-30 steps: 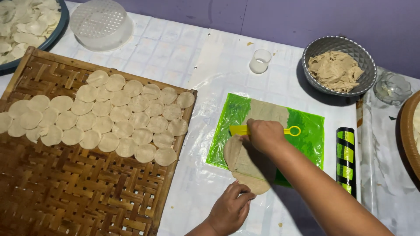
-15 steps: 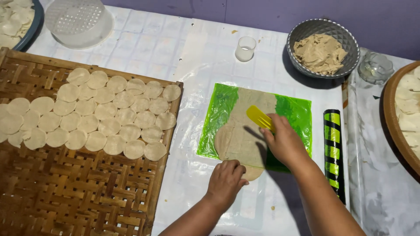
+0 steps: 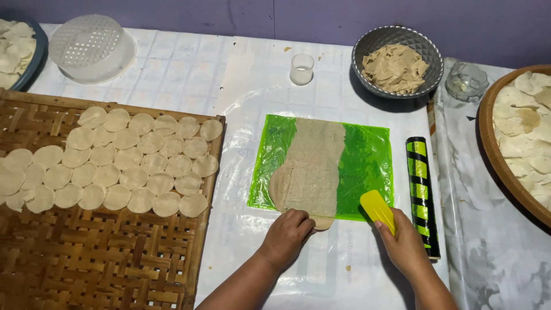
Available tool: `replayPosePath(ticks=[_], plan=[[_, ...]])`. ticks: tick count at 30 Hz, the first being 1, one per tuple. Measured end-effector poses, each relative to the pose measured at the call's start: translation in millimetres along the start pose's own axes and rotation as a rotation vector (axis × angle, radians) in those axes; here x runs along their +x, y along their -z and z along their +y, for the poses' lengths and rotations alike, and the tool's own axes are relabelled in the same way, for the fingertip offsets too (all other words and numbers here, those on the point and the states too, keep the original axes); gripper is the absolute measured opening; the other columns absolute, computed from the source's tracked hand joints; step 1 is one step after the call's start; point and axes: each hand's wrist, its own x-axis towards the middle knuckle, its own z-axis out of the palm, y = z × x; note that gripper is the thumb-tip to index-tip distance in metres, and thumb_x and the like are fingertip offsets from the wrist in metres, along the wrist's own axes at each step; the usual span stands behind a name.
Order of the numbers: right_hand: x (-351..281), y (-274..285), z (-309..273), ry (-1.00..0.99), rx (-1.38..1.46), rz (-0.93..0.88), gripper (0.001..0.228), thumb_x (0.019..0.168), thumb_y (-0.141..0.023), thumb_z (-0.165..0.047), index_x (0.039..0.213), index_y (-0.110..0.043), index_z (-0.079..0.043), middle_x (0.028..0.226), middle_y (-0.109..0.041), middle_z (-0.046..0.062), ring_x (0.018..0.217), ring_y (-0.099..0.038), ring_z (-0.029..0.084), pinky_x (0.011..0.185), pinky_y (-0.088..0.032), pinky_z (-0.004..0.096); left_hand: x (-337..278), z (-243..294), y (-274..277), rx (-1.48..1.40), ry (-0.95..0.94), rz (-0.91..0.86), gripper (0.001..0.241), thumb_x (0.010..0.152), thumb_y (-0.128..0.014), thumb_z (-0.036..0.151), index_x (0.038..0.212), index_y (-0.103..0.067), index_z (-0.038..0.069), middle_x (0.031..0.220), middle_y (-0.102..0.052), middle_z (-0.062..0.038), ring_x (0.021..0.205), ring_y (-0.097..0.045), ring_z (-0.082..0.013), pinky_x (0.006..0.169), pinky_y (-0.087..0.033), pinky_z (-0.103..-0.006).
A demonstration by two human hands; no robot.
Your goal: Rolling out dough on a mat and arranging small pastry disks on a woven wooden tray for drying.
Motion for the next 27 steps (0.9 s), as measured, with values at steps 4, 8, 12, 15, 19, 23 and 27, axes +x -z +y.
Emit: replayPosePath(ticks=[4, 8, 12, 15, 19, 23, 27], plan=[[-11, -8, 7, -0.025, 0.028, -0.035, 0.052, 0.093, -0.066, -0.031, 0.136, -0.057, -0.003, 0.111, -0.074, 0.021, 0.102, -0.074, 0.034, 0.088, -0.056, 0.042, 5, 0, 0, -0.036, 0.070, 0.100, 0.015, 0.092, -0.073, 0.013, 0.103, -0.066, 0.005, 0.102, -0.068, -0.011, 0.096, -0.066, -0.0324, 0.082, -0.054, -0.0421], [-13, -10, 8, -0.010, 0.019, -0.026, 0.052, 0.092, -0.067, -0.032, 0.135, -0.059, -0.004, 0.114, -0.074, 0.021, 0.105, -0.073, 0.034, 0.090, -0.056, 0.041, 23, -2, 17, -0.222, 0.355, 0.189, 0.014, 0.097, -0.069, 0.015, 0.105, -0.068, 0.004, 0.097, -0.073, -0.010, 0.089, -0.072, -0.0271, 0.076, -0.057, -0.0377], [-11, -9, 4, -0.034, -0.007, -0.051, 0.050, 0.093, -0.066, -0.032, 0.134, -0.060, -0.005, 0.115, -0.074, 0.021, 0.105, -0.073, 0.034, 0.091, -0.056, 0.041, 39, -56, 19, -0.450, 0.708, 0.308, 0.023, 0.096, -0.071, 0.019, 0.111, -0.075, 0.002, 0.086, -0.076, -0.009, 0.073, -0.068, -0.0153, 0.065, -0.055, -0.0304], [-9, -11, 3, -0.018, 0.011, -0.054, 0.049, 0.092, -0.066, -0.032, 0.133, -0.061, -0.005, 0.113, -0.075, 0.020, 0.104, -0.074, 0.033, 0.090, -0.056, 0.041, 52, -106, 9, -0.521, 0.852, 0.305, 0.027, 0.095, -0.074, 0.021, 0.112, -0.077, 0.000, 0.083, -0.076, -0.009, 0.064, -0.064, -0.0117, 0.057, -0.052, -0.0289], [-7, -8, -7, -0.059, 0.018, -0.097, 0.046, 0.092, -0.065, -0.032, 0.132, -0.062, -0.009, 0.111, -0.076, 0.018, 0.103, -0.075, 0.032, 0.089, -0.056, 0.040, 91, -109, 14, -0.679, 0.865, 0.277, 0.028, 0.093, -0.073, 0.021, 0.113, -0.075, 0.003, 0.085, -0.076, -0.005, 0.060, -0.064, -0.0089, 0.052, -0.054, -0.0276], [-6, -5, -20, -0.133, 0.011, -0.135, 0.045, 0.093, -0.064, -0.034, 0.132, -0.062, -0.011, 0.110, -0.077, 0.017, 0.103, -0.075, 0.031, 0.089, -0.057, 0.040, 111, -116, 5, -0.692, 0.886, 0.252, 0.027, 0.092, -0.071, 0.021, 0.115, -0.075, 0.006, 0.086, -0.076, -0.006, 0.061, -0.064, -0.0145, 0.053, -0.054, -0.0315], [-1, -14, -4, -0.075, 0.034, -0.111, 0.045, 0.096, -0.062, -0.030, 0.136, -0.058, -0.009, 0.114, -0.074, 0.019, 0.107, -0.073, 0.034, 0.092, -0.055, 0.041, 118, -110, 14, -0.202, 0.850, 0.234, 0.025, 0.091, -0.075, 0.026, 0.111, -0.079, 0.012, 0.092, -0.078, -0.011, 0.079, -0.071, -0.0255, 0.070, -0.055, -0.0384]])
